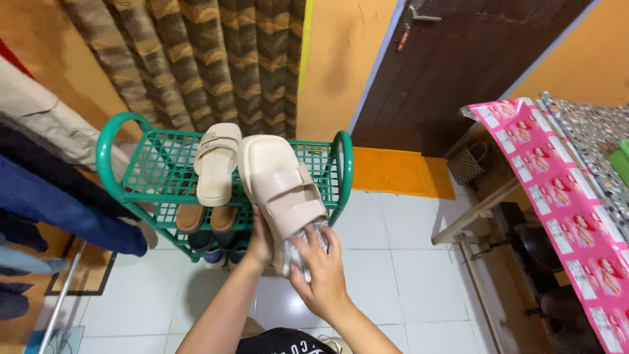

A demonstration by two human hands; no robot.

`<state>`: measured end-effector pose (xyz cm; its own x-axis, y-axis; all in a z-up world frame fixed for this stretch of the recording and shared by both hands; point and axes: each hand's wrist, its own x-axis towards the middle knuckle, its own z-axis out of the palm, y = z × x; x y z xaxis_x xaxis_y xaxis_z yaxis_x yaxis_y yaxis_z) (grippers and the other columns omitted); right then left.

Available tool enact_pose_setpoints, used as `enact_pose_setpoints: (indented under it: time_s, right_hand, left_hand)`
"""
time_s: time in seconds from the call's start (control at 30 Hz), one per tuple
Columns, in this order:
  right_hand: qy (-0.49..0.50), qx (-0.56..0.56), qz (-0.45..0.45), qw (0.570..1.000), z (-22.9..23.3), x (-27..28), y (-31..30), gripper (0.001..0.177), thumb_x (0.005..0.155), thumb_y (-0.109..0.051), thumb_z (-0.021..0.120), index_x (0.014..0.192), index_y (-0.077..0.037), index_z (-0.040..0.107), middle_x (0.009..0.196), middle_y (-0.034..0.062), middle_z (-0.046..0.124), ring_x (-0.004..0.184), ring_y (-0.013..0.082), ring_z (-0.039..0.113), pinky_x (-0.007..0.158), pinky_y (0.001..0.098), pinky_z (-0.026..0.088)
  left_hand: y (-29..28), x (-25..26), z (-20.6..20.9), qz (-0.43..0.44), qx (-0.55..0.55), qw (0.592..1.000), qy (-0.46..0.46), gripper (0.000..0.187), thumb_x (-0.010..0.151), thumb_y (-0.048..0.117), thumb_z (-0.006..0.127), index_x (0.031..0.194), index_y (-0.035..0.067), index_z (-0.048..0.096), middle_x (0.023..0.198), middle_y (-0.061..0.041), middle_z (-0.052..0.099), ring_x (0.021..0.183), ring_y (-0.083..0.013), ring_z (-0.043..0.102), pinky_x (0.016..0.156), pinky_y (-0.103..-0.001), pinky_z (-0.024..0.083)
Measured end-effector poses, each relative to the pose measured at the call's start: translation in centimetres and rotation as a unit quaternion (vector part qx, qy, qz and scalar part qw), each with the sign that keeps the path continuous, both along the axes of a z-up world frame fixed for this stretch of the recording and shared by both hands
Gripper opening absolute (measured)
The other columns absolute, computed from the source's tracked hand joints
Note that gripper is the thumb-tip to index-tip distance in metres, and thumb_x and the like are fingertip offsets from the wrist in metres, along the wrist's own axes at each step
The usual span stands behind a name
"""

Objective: Cleaning and organizing various pairs of shoes on a rack using a cloth.

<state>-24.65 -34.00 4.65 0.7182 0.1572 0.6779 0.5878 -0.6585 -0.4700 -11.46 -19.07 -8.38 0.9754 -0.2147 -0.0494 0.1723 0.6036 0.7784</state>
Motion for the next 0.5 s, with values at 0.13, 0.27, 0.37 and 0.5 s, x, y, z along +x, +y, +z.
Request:
enact_pose_setpoints:
  time_s: [0.13, 0.27, 0.37, 0.5]
  right_hand:
    - [0.065, 0.033, 0.009, 0.997, 0.2, 1.9, 0.3, 0.057, 0.087, -0.014, 0.066, 0.141, 0.0, 0.053, 0.146, 0.0243, 0.054, 0.141, 0.0515, 0.038, 0.116, 0.0545, 0.035]
    - [0.074, 0.068, 0.048, 0.994, -0.3, 3.1, 0.9, 0.055, 0.089, -0.013, 0.063, 0.141, 0.001, 0.055, 0.154, 0.0265, 0.048, 0.146, 0.0486, 0.038, 0.119, 0.0533, 0.034]
    - [0.046, 0.066, 0.061, 0.995, -0.7, 4.0, 1.3, 0.057, 0.086, -0.013, 0.066, 0.14, 0.0, 0.056, 0.153, 0.0255, 0.049, 0.145, 0.0474, 0.04, 0.119, 0.0538, 0.033]
    - [0.031, 0.036, 0.073, 0.996, -0.1, 4.5, 2.3, 0.06, 0.079, -0.008, 0.065, 0.139, -0.003, 0.062, 0.149, 0.0197, 0.057, 0.143, 0.0456, 0.045, 0.121, 0.0538, 0.032]
  left_hand:
    - [1.1, 0.2, -4.3, 0.007, 0.162, 0.984, -0.068, 0.096, 0.093, 0.079, 0.025, 0.151, 0.004, 0.044, 0.15, -0.012, 0.054, 0.136, -0.0227, 0.051, 0.114, -0.037, 0.038]
    - [2.2, 0.0, -3.9, -0.003, 0.137, 0.986, -0.093, 0.095, 0.094, 0.077, 0.026, 0.15, 0.002, 0.045, 0.148, -0.013, 0.056, 0.134, -0.0236, 0.052, 0.114, -0.037, 0.039]
    - [2.8, 0.3, -5.0, -0.007, 0.187, 0.976, -0.108, 0.093, 0.097, 0.075, 0.023, 0.15, 0.002, 0.046, 0.149, -0.012, 0.057, 0.136, -0.0227, 0.052, 0.115, -0.036, 0.039]
    - [3.1, 0.5, -5.6, -0.052, 0.131, 0.988, -0.064, 0.09, 0.097, 0.073, 0.017, 0.153, 0.006, 0.042, 0.154, -0.009, 0.051, 0.142, -0.0204, 0.047, 0.118, -0.034, 0.035]
